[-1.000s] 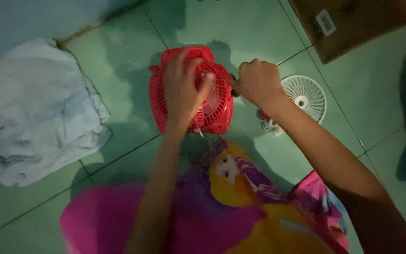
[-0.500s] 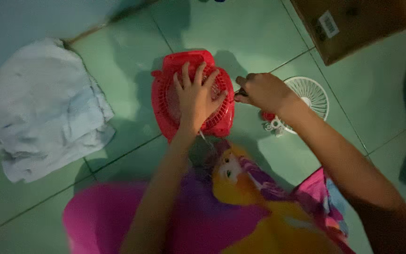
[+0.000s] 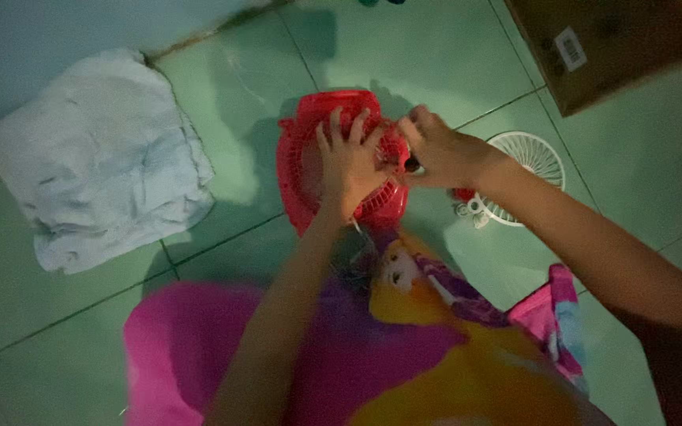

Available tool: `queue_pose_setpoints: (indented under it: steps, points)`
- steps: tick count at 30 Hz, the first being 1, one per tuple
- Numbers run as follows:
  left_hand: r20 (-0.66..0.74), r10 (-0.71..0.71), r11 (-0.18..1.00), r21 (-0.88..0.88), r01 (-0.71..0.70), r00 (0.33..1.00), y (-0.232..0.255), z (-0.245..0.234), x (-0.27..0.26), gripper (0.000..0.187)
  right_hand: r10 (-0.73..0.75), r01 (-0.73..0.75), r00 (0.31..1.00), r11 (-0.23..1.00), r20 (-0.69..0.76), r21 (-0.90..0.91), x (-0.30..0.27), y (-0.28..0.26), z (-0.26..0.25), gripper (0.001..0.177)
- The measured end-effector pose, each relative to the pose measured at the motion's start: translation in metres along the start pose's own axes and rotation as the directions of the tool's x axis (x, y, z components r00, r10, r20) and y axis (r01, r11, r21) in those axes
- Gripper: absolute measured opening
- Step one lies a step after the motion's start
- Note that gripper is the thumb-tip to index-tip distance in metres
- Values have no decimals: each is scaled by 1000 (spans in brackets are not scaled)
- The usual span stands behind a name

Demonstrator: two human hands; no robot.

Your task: The person uses a screwdriver to remove screws from the back grille of a red electric fan. They loosen and remove several screws, then detach the back grille and set it aside.

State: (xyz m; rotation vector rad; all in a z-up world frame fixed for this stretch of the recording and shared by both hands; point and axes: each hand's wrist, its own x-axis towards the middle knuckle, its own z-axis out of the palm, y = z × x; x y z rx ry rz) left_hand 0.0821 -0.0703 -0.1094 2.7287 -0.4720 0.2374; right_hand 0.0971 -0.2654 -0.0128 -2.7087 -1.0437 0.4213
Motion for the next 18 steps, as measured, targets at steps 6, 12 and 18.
queue_pose_setpoints:
  steps: [6, 12, 18]
  points:
    - [67, -36, 999, 22, 34, 997, 2, 1, 5, 68, 365, -398, 917, 800, -163, -448, 3, -24, -3, 72]
    - [21, -32, 999, 16, 31, 999, 3, 3, 1, 67, 610, -575, 791, 769, 51, -279, 6, -13, -9, 65]
    - [73, -29, 997, 68, 24, 997, 2, 0, 3, 75, -5, -1, 997, 997, 78, 82, 1, 16, 3, 32]
